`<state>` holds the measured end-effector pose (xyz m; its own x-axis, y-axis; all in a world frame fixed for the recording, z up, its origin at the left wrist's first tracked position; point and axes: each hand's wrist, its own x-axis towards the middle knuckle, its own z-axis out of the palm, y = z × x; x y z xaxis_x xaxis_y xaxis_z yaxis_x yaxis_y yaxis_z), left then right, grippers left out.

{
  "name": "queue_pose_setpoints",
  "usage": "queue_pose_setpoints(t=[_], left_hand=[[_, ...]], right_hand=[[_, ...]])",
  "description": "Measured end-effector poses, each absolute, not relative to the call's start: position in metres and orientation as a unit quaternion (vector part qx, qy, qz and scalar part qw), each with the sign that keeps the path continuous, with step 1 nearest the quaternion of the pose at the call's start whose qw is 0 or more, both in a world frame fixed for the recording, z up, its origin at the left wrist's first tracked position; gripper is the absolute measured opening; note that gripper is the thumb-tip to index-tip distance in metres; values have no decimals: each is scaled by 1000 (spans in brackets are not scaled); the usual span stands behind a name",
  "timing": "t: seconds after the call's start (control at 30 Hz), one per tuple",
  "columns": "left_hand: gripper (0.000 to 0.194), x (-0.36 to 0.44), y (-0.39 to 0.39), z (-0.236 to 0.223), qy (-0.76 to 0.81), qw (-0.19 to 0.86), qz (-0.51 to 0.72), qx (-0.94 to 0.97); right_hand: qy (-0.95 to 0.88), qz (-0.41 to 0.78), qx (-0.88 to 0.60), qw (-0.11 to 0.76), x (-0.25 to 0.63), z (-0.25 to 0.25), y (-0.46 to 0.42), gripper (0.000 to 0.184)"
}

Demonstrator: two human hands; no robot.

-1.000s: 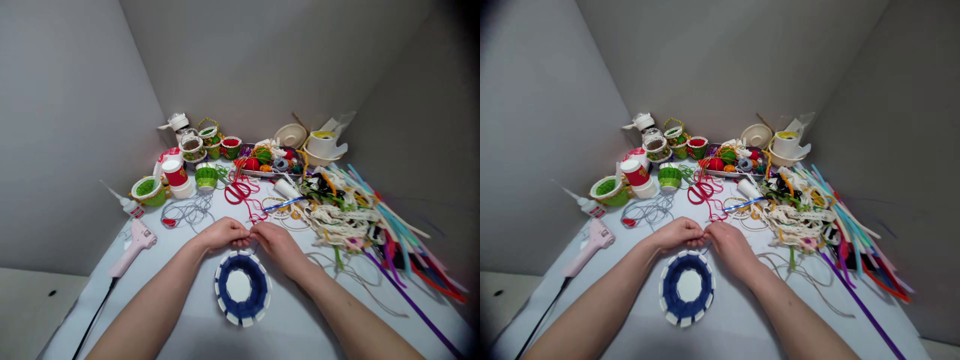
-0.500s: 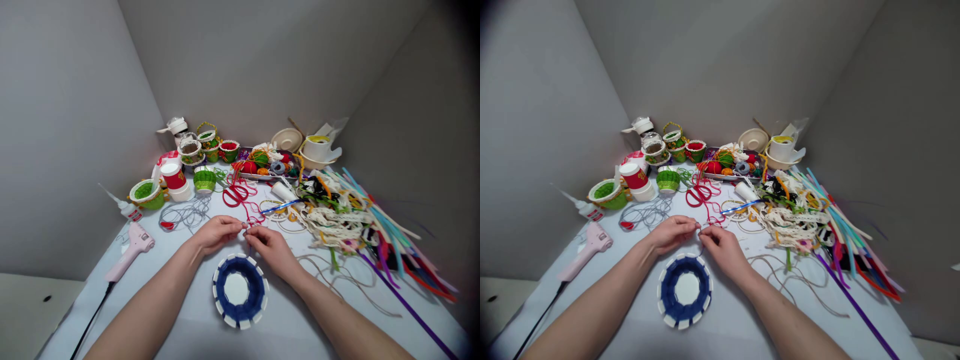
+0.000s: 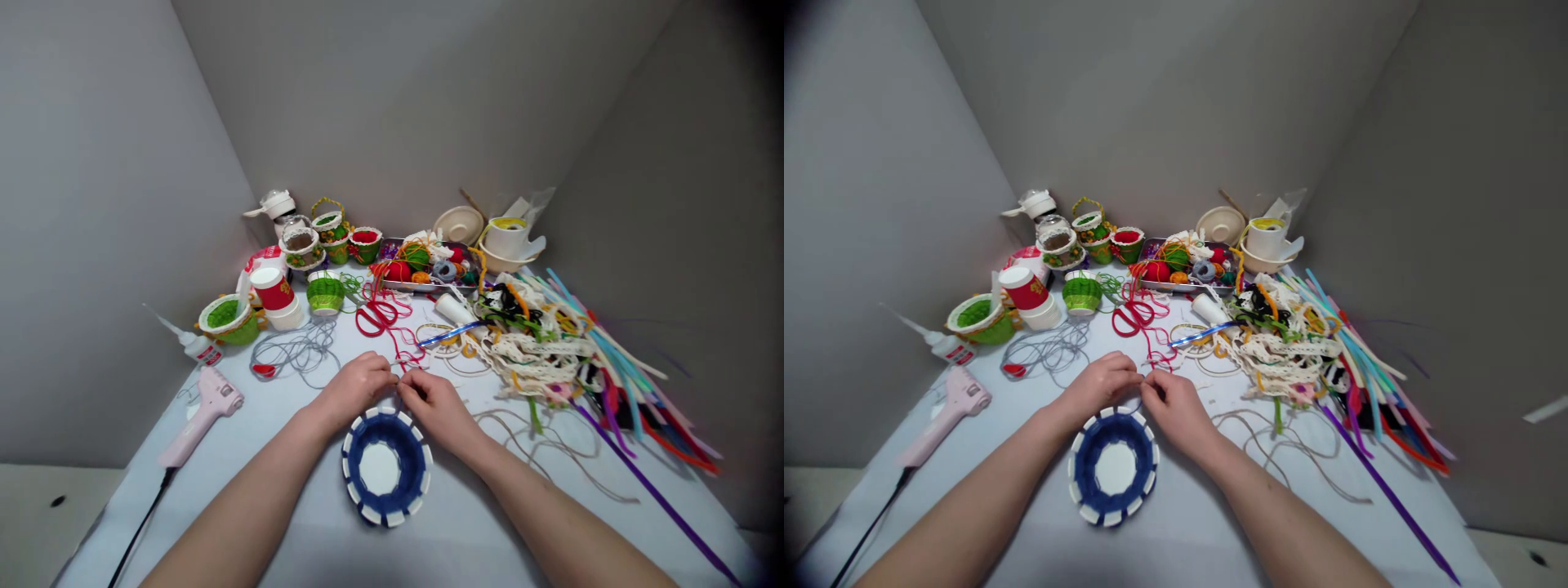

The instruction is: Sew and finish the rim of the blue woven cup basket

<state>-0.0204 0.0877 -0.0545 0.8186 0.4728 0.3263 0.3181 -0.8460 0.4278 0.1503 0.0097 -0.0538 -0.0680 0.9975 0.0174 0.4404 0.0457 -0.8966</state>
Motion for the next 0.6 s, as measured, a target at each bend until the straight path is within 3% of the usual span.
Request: queue_pose_setpoints(t=[0.17,0.6], left_hand=[[13,-16,84,-56,279,277,266,880],[20,-16,81,-49,369,437,258,779]], right_hand=[[-627,390,-563,371,151,-53,9,17],[-598,426,-559,385,154,-48,11,17]])
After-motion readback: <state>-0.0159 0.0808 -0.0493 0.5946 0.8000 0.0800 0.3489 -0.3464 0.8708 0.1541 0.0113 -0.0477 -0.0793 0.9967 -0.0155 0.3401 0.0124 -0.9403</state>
